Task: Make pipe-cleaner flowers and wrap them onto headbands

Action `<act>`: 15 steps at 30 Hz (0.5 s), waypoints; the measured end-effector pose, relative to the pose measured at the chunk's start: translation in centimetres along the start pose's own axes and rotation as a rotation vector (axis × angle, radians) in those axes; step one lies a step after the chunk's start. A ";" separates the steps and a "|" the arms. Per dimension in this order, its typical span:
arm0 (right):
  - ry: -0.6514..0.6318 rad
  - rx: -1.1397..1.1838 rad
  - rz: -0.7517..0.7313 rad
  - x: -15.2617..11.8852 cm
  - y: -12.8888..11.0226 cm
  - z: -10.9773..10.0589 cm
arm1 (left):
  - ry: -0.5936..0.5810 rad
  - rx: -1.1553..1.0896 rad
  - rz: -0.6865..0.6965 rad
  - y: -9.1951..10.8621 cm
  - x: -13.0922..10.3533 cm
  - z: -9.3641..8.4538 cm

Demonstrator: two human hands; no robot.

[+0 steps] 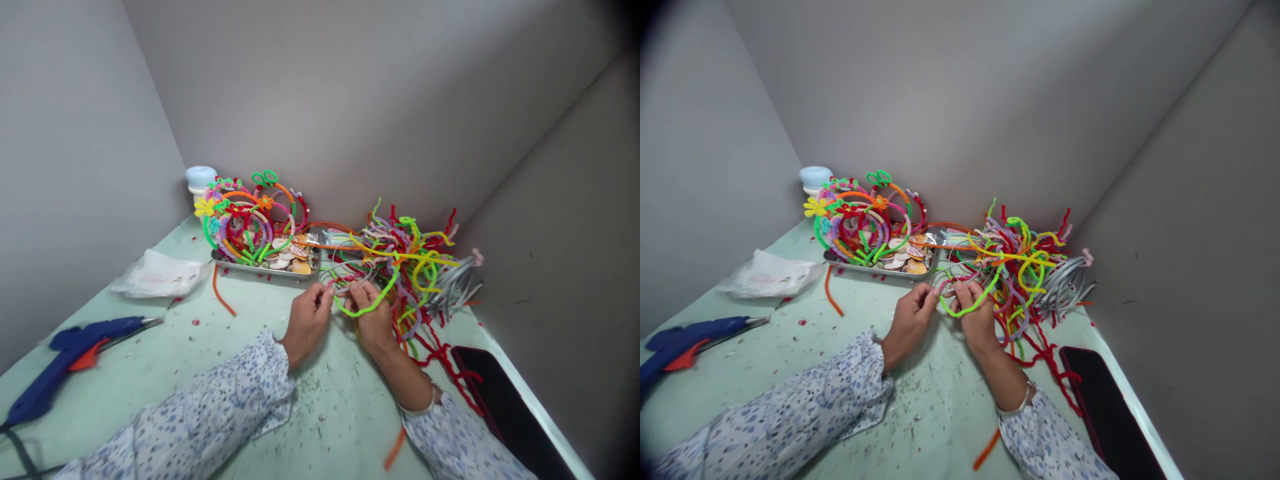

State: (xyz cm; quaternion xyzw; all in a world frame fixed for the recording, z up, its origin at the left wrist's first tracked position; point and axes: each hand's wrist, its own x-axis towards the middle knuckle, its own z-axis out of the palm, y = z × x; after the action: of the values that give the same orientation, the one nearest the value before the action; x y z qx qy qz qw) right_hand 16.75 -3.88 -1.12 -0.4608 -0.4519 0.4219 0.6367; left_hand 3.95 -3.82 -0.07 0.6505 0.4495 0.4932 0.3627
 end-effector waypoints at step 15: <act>0.023 -0.020 -0.025 0.0 -0.1 0.1 | 0.005 0.181 0.087 -0.3 0.0 0.0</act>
State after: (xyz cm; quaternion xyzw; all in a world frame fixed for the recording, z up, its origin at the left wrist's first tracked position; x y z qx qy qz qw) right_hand 16.64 -3.89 -1.04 -0.4663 -0.4545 0.4041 0.6424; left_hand 3.92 -3.75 -0.37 0.6983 0.4646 0.4676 0.2792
